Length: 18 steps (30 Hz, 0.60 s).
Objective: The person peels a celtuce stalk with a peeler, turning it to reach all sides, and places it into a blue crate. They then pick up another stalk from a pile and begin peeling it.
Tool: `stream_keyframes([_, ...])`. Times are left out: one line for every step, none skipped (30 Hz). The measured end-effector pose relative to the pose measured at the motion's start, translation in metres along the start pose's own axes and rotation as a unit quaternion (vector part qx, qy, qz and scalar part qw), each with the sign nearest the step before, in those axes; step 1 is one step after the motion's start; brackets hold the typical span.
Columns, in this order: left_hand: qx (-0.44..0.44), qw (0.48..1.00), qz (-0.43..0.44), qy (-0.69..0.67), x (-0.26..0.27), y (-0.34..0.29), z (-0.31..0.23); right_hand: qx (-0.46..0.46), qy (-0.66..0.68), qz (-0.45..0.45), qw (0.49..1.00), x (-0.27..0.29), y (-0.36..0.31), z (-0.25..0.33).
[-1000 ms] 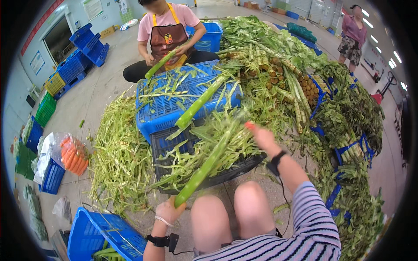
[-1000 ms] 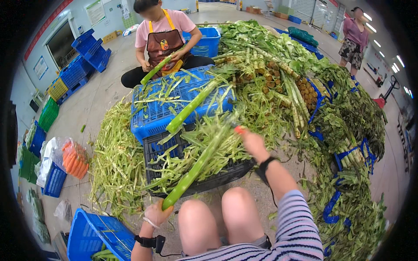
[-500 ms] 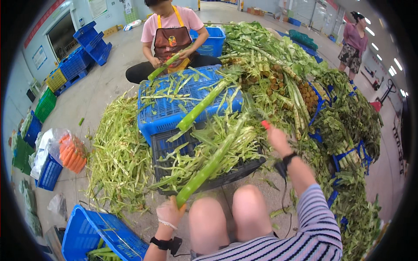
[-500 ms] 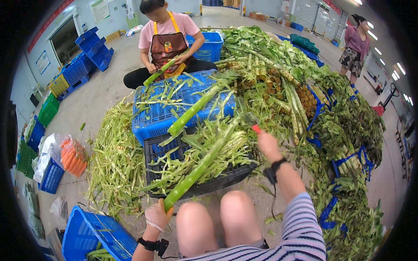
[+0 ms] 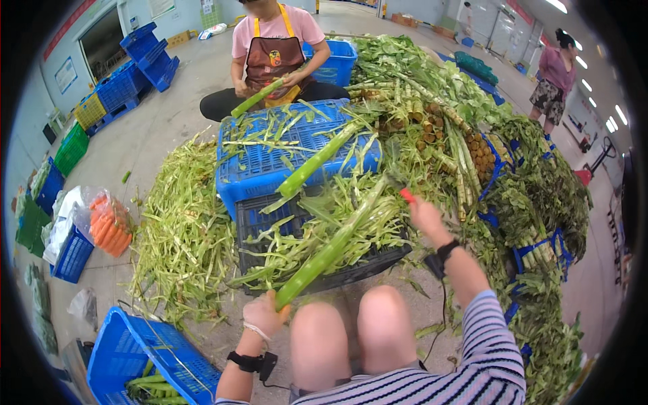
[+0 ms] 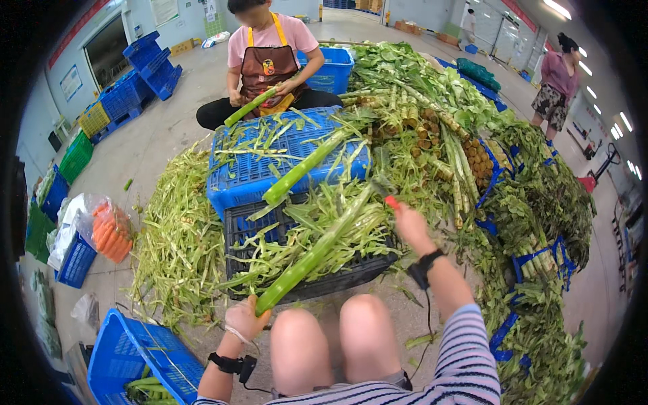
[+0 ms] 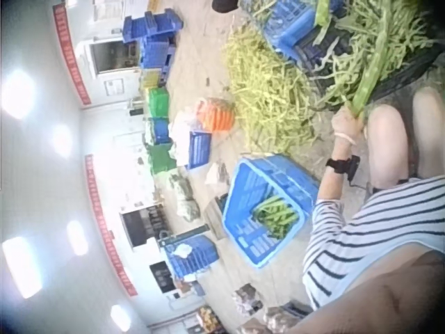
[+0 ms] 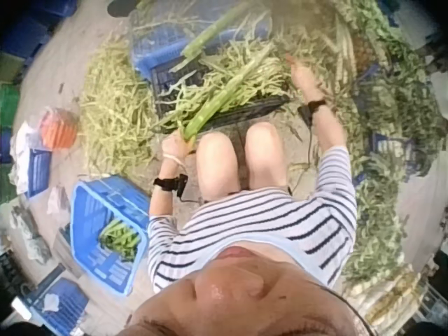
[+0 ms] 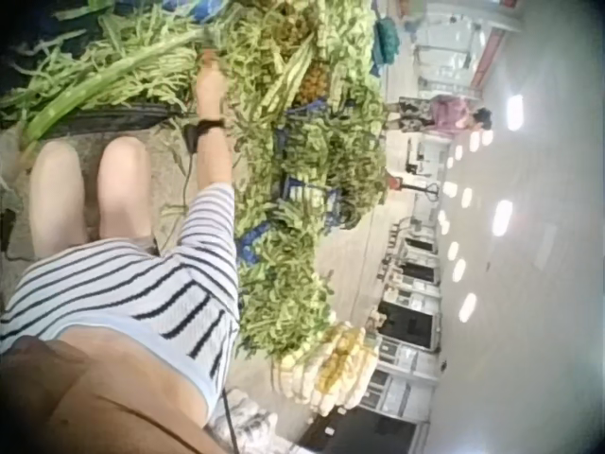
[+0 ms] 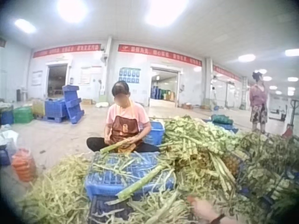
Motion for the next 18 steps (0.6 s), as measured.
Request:
stream_keyframes([0.026,0.997,0.018,-0.068,-0.007,0.002,0.007,0.034,0.039,-0.032,0.998,-0.009,-0.018,0.023])
stream_keyframes([0.048,0.989,0.037,-0.132,-0.012,0.003,0.014,0.094,0.051,-0.008,0.994,-0.017,-0.035,0.045])
stream_keyframes([0.047,0.989,0.038,-0.132,-0.011,0.005,0.017,0.168,0.018,0.034,0.985,-0.022,-0.052,0.066])
stream_keyframes([0.042,0.985,0.065,-0.157,-0.01,0.009,0.017,0.187,0.016,0.036,0.982,-0.028,-0.064,0.073])
stream_keyframes([0.038,0.978,0.093,-0.181,-0.011,0.011,0.016,0.209,0.084,-0.017,0.974,-0.033,-0.068,0.071])
stream_keyframes([0.038,0.978,0.094,-0.18,-0.011,0.012,0.017,0.195,0.073,-0.006,0.978,-0.031,-0.067,0.076])
stream_keyframes([0.034,0.977,0.096,-0.189,-0.012,0.013,0.018,0.182,0.061,0.004,0.981,-0.029,-0.067,0.08])
stream_keyframes([0.031,0.975,0.098,-0.198,-0.012,0.013,0.018,0.21,0.067,0.046,0.974,-0.031,-0.078,0.088])
stream_keyframes([0.033,0.975,0.097,-0.196,-0.012,0.012,0.02,0.241,0.072,0.085,0.964,-0.033,-0.089,0.101])
stream_keyframes([0.029,0.976,0.104,-0.188,-0.013,0.011,0.019,0.327,0.042,0.116,0.937,-0.041,-0.102,0.11])
stream_keyframes([0.025,0.977,0.111,-0.18,-0.014,0.011,0.019,0.396,0.041,0.087,0.913,-0.04,-0.114,0.116])
stream_keyframes([0.025,0.977,0.109,-0.179,-0.007,0.015,0.017,0.336,0.003,0.098,0.937,-0.038,-0.095,0.109])
stream_keyframes([0.033,0.971,0.127,-0.198,-0.001,0.018,0.014,0.274,-0.034,0.113,0.954,-0.034,-0.07,0.096])
stream_keyframes([0.036,0.963,0.149,-0.219,0.0,0.015,0.008,0.186,-0.062,0.076,0.978,-0.026,-0.044,0.054])
stream_keyframes([0.03,0.964,0.147,-0.222,0.0,0.017,0.003,0.162,-0.013,-0.005,0.987,-0.018,-0.026,0.024])
stream_keyframes([0.036,0.964,0.142,-0.222,-0.002,0.018,0.005,0.134,-0.005,-0.029,0.991,-0.015,-0.019,0.022])
stream_keyframes([0.042,0.965,0.137,-0.222,-0.003,0.018,0.006,0.136,-0.005,-0.03,0.99,-0.014,-0.009,0.024])
stream_keyframes([0.041,0.965,0.138,-0.221,-0.004,0.016,0.007,0.12,-0.026,-0.023,0.992,-0.016,-0.001,0.029])
Point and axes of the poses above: each hand's wrist, its own y-axis towards the middle knuckle, its own x-axis out of the back of the hand, z = x × y, the point moved 5 cm from there along y, towards the middle knuckle, and after that the axes turned 7 degrees about z, right-handed, at the moved point
